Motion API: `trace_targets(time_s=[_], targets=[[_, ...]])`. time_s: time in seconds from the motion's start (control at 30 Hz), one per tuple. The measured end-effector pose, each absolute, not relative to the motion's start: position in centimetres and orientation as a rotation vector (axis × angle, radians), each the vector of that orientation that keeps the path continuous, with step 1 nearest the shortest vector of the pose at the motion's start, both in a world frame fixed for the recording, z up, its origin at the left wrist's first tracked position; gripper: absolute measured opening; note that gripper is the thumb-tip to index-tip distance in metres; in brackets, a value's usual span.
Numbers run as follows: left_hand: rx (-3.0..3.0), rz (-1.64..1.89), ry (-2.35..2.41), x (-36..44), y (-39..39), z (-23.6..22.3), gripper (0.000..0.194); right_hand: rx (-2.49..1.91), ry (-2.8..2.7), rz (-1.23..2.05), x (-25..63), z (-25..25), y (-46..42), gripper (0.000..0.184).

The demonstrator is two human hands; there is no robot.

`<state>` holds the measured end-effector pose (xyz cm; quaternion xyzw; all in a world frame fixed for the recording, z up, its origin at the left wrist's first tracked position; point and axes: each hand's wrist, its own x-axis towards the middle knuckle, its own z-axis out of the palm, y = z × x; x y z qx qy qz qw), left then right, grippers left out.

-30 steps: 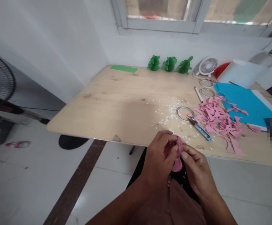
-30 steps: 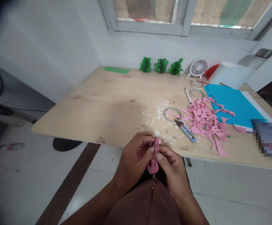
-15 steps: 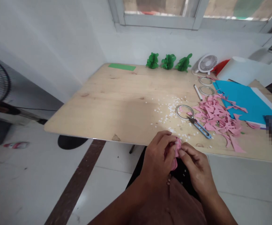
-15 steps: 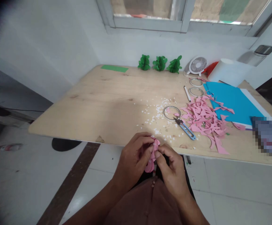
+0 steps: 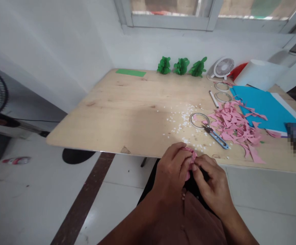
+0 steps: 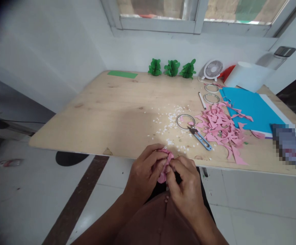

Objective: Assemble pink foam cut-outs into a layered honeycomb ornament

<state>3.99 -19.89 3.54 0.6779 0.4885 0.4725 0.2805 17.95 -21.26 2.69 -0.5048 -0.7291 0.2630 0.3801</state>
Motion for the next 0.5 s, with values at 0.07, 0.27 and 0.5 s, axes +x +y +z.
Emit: trace_targets(time_s=[0.07, 0.27, 0.5], targets=[[1.816, 1.263, 1.301, 3.9, -19.9, 3.5, 0.017, -1.281, -1.921, 0.606, 18.0, 2.8, -21.2, 0.011], [1.863, 1.220, 1.213, 3.3, -20.0, 3.5, 0.019, -1.268, -2.031, 0.594, 18.4, 3.7, -21.2, 0.015], [1.853, 1.201, 1.168, 2.8, -20.1, 3.7, 0.019, -1.210, -2.106, 0.608, 18.9, 4.0, -21.2, 0.017]])
